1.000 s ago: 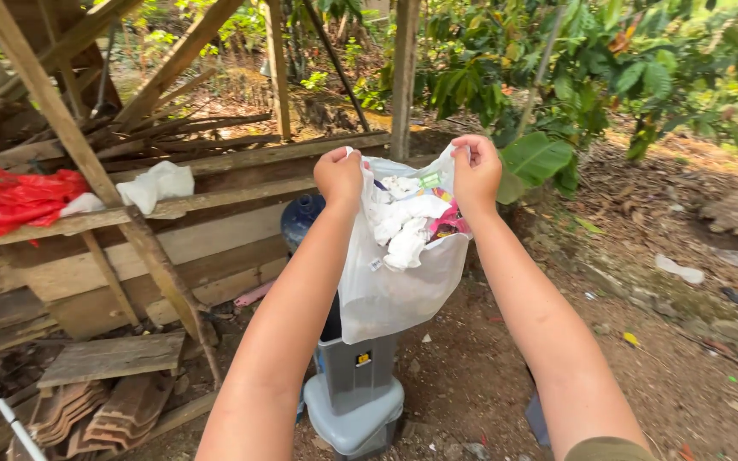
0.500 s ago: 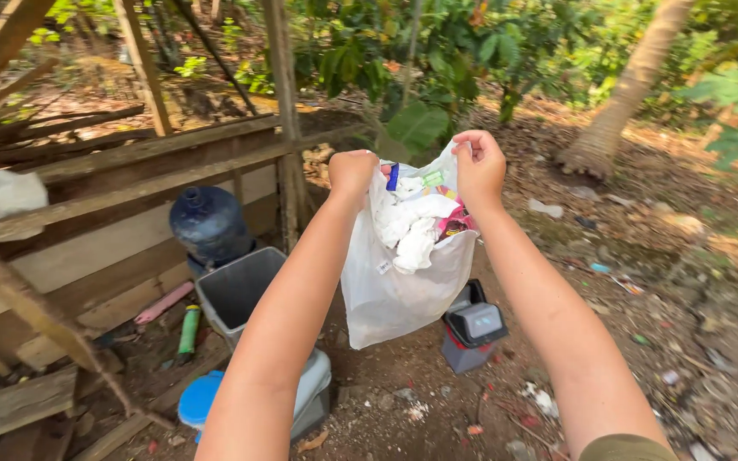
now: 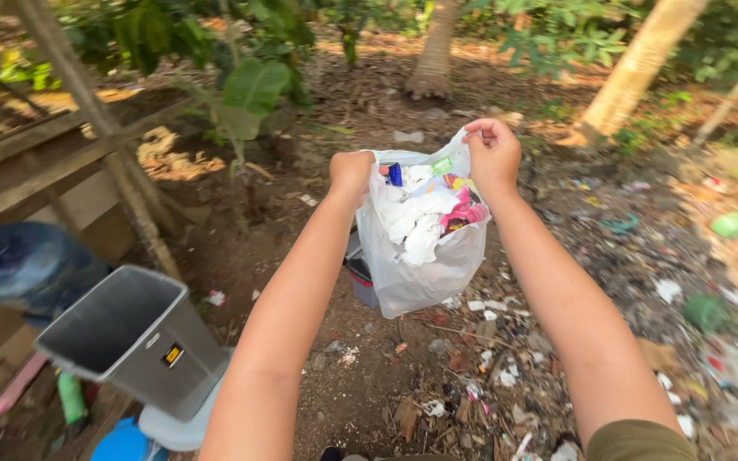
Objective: Picking up trash from a container, putting it in a white bag, and then lining a trash bin with a red plastic bag.
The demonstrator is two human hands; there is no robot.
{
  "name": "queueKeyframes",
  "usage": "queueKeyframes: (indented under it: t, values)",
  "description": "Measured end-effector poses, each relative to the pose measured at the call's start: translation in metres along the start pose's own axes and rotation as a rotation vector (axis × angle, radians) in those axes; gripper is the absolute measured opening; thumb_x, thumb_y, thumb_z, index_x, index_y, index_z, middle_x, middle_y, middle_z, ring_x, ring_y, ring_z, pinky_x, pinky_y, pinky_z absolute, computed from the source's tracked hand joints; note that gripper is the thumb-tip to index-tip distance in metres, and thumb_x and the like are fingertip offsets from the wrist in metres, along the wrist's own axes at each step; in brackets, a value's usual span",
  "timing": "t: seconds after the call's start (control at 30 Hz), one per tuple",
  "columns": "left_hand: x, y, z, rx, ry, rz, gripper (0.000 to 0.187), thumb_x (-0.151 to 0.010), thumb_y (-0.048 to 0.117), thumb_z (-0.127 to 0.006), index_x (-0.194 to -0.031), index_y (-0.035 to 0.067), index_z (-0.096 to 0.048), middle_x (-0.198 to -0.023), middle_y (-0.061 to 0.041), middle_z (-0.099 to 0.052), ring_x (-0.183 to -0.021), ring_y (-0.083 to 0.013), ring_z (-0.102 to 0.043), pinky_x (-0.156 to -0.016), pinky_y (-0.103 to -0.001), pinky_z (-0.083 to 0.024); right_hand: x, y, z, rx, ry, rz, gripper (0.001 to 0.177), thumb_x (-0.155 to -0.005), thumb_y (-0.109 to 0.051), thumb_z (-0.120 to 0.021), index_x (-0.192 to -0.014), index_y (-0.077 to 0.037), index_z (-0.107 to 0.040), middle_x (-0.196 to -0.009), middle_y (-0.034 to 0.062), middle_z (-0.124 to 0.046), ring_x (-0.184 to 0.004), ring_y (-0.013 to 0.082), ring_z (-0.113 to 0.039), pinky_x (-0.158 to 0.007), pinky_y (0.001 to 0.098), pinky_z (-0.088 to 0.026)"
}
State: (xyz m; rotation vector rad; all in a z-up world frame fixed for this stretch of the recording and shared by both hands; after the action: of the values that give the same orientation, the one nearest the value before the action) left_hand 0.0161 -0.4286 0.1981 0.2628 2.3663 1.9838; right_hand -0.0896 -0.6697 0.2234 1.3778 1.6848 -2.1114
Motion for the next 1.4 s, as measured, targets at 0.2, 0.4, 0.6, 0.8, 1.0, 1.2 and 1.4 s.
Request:
queueKeyframes:
  t: [0.2,0.4,0.6,0.8,1.0,1.2,1.4]
  values:
    - [0.040,-0.028,-0.101,-0.124,-0.265,0.097,0.019,-0.086,0.013,-0.058,-0.094,0.002,-0.072,-0.079,-0.015,-0.078,-0.045,-0.0139,-0.045,-0.038,-0.036,-0.030,0.048,-0.023,0.117,0.180,0.152,-0.143,0.016,-0.097,0.000,-0.056,-0.102,-0.003,-0.071,-0.090,0.0060,-0.075,-0.081,0.0093,-0.069,-0.067,0.0237,-0.051]
    - [0.066,-0.087,-0.193,-0.155,-0.458,0.120,0.013,-0.086,0.010,-0.063,-0.083,-0.002,-0.066,-0.066,-0.014,-0.068,-0.041,-0.0130,-0.041,-0.037,-0.036,-0.022,0.113,-0.057,0.204,0.397,0.325,-0.103,0.019,-0.101,0.001,-0.053,-0.103,-0.002,-0.072,-0.092,0.0076,-0.076,-0.084,0.0111,-0.070,-0.074,0.0245,-0.052]
    - [0.125,-0.121,-0.256,-0.246,-0.634,0.142,0.017,-0.085,0.012,-0.064,-0.071,0.003,-0.063,-0.059,-0.007,-0.064,-0.048,-0.0197,-0.050,-0.035,-0.036,-0.027,0.184,-0.099,0.269,0.355,0.534,-0.063,0.016,-0.101,0.000,-0.056,-0.101,-0.002,-0.072,-0.090,0.0042,-0.072,-0.083,0.0097,-0.067,-0.075,0.0238,-0.053]
    - [0.199,-0.173,-0.322,-0.035,-0.907,0.215,0.017,-0.083,0.006,-0.060,-0.067,0.003,-0.060,-0.062,-0.004,-0.057,-0.053,-0.0182,-0.075,-0.034,-0.037,-0.028,0.268,-0.139,0.338,0.560,0.755,-0.180,0.014,-0.101,-0.007,-0.061,-0.100,-0.004,-0.074,-0.090,0.0053,-0.073,-0.081,0.0093,-0.064,-0.073,0.0244,-0.050]
    - [0.267,-0.240,-0.406,0.094,-1.028,0.138,0.011,-0.082,0.004,-0.062,-0.073,-0.001,-0.066,-0.068,-0.011,-0.063,-0.052,-0.0235,-0.062,-0.044,-0.039,-0.049,0.331,-0.204,0.365,0.654,0.922,-0.316,0.015,-0.099,-0.010,-0.060,-0.098,-0.005,-0.074,-0.089,0.0042,-0.074,-0.080,0.0079,-0.067,-0.074,0.0244,-0.054]
    - [0.351,-0.235,-0.414,-0.013,-1.178,0.144,0.017,-0.082,0.003,-0.056,-0.074,-0.002,-0.070,-0.068,-0.016,-0.065,-0.054,-0.0271,-0.063,-0.050,-0.043,-0.045,0.369,-0.261,0.374,0.667,0.972,-0.430,0.014,-0.097,-0.010,-0.060,-0.095,-0.006,-0.074,-0.089,0.0018,-0.073,-0.075,0.0086,-0.063,-0.061,0.0292,-0.051]
    - [0.404,-0.273,-0.439,-0.084,-1.144,0.045,0.021,-0.083,0.008,-0.061,-0.091,0.000,-0.079,-0.080,-0.012,-0.075,-0.063,-0.0204,-0.069,-0.057,-0.038,-0.052,0.417,-0.266,0.436,0.837,0.980,-0.354,0.013,-0.095,-0.005,-0.064,-0.098,-0.006,-0.076,-0.090,0.0035,-0.075,-0.078,0.0078,-0.066,-0.070,0.0240,-0.052]
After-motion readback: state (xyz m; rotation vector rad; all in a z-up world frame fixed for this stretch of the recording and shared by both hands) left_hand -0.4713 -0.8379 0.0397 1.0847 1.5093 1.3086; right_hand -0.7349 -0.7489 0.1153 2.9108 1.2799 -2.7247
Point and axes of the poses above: each hand's wrist, its own x-axis away from the middle knuckle, its own z-axis out of the back of the hand, y = z × x, the point moved 2 cm from there along -x, towards the middle knuckle
